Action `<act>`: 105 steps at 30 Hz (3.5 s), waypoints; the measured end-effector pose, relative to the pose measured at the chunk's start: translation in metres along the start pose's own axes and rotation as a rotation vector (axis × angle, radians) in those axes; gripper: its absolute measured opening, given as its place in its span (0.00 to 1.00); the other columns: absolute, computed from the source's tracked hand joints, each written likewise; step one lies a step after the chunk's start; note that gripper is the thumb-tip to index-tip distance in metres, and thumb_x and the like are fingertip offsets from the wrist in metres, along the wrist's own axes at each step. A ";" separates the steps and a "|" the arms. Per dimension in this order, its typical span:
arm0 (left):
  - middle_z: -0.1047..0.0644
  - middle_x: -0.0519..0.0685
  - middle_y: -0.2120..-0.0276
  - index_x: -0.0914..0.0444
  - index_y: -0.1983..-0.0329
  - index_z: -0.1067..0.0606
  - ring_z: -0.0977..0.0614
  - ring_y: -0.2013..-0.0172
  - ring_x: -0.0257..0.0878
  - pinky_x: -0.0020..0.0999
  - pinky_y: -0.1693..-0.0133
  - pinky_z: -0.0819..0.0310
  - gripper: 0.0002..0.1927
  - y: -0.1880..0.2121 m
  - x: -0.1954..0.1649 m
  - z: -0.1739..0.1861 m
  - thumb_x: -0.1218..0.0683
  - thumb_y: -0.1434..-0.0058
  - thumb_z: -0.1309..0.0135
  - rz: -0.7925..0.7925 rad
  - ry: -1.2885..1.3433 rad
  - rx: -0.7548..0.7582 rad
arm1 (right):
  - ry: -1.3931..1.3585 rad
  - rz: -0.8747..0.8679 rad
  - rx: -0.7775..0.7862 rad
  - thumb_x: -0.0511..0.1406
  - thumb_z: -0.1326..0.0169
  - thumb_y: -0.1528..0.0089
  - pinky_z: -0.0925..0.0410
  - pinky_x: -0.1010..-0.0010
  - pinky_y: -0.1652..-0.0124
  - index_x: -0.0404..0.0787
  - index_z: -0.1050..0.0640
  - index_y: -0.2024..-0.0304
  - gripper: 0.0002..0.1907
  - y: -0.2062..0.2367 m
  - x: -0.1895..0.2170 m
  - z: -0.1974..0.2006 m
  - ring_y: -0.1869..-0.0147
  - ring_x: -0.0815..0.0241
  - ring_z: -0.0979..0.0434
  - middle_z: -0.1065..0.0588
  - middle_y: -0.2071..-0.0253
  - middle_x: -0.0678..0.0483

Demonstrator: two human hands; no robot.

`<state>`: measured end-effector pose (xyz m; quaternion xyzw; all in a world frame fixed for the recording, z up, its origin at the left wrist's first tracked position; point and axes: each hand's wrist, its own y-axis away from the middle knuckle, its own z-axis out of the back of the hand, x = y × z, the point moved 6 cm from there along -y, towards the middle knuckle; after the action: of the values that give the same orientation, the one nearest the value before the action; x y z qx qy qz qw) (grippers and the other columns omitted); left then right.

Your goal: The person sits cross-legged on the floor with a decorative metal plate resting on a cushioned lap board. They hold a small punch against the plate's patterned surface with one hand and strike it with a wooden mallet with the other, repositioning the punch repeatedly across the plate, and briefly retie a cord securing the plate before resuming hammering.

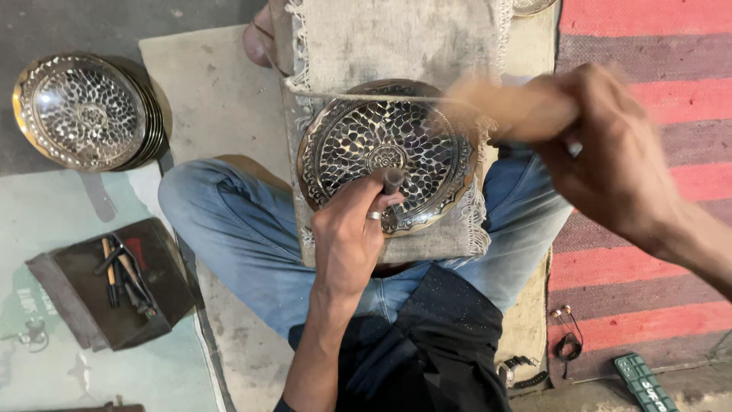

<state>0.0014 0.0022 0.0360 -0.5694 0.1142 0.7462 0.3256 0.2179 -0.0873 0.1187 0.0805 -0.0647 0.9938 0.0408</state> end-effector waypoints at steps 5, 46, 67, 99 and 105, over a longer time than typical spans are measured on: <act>0.17 0.55 0.61 0.69 0.48 0.23 0.12 0.59 0.40 0.32 0.59 0.15 0.19 0.003 0.003 0.001 0.74 0.41 0.47 -0.004 0.002 -0.014 | -0.017 -0.084 0.011 0.22 0.41 0.48 0.30 0.57 0.55 0.35 0.25 0.49 0.24 0.003 -0.007 -0.012 0.52 0.47 0.25 0.25 0.58 0.46; 0.17 0.53 0.61 0.67 0.49 0.23 0.11 0.60 0.38 0.30 0.63 0.16 0.13 -0.003 0.011 -0.006 0.69 0.36 0.44 0.047 0.046 0.025 | -0.094 -0.201 -0.061 0.26 0.37 0.42 0.27 0.62 0.57 0.37 0.24 0.47 0.20 0.005 -0.011 0.009 0.55 0.51 0.23 0.23 0.56 0.46; 0.17 0.53 0.60 0.67 0.50 0.23 0.12 0.58 0.40 0.29 0.59 0.15 0.15 -0.005 0.005 -0.005 0.71 0.39 0.45 -0.041 -0.013 -0.022 | -0.325 -0.417 -0.097 0.30 0.34 0.44 0.30 0.66 0.62 0.34 0.29 0.51 0.21 0.005 -0.014 -0.003 0.60 0.55 0.26 0.26 0.62 0.50; 0.17 0.53 0.59 0.67 0.50 0.22 0.12 0.58 0.41 0.32 0.59 0.15 0.17 -0.004 0.008 -0.004 0.73 0.40 0.47 -0.051 -0.084 -0.014 | -0.339 -0.385 -0.049 0.29 0.39 0.42 0.32 0.63 0.59 0.42 0.27 0.52 0.18 0.009 -0.016 -0.030 0.58 0.56 0.25 0.25 0.61 0.57; 0.17 0.54 0.58 0.66 0.49 0.23 0.12 0.57 0.41 0.33 0.57 0.15 0.19 -0.004 0.007 -0.003 0.74 0.41 0.48 -0.062 -0.079 -0.010 | -0.291 -0.287 -0.063 0.23 0.39 0.45 0.31 0.61 0.55 0.39 0.24 0.53 0.18 0.013 -0.014 -0.032 0.53 0.53 0.25 0.25 0.57 0.52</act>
<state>0.0050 0.0058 0.0294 -0.5444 0.0800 0.7580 0.3501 0.2252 -0.0970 0.0831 0.2304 -0.0888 0.9531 0.1748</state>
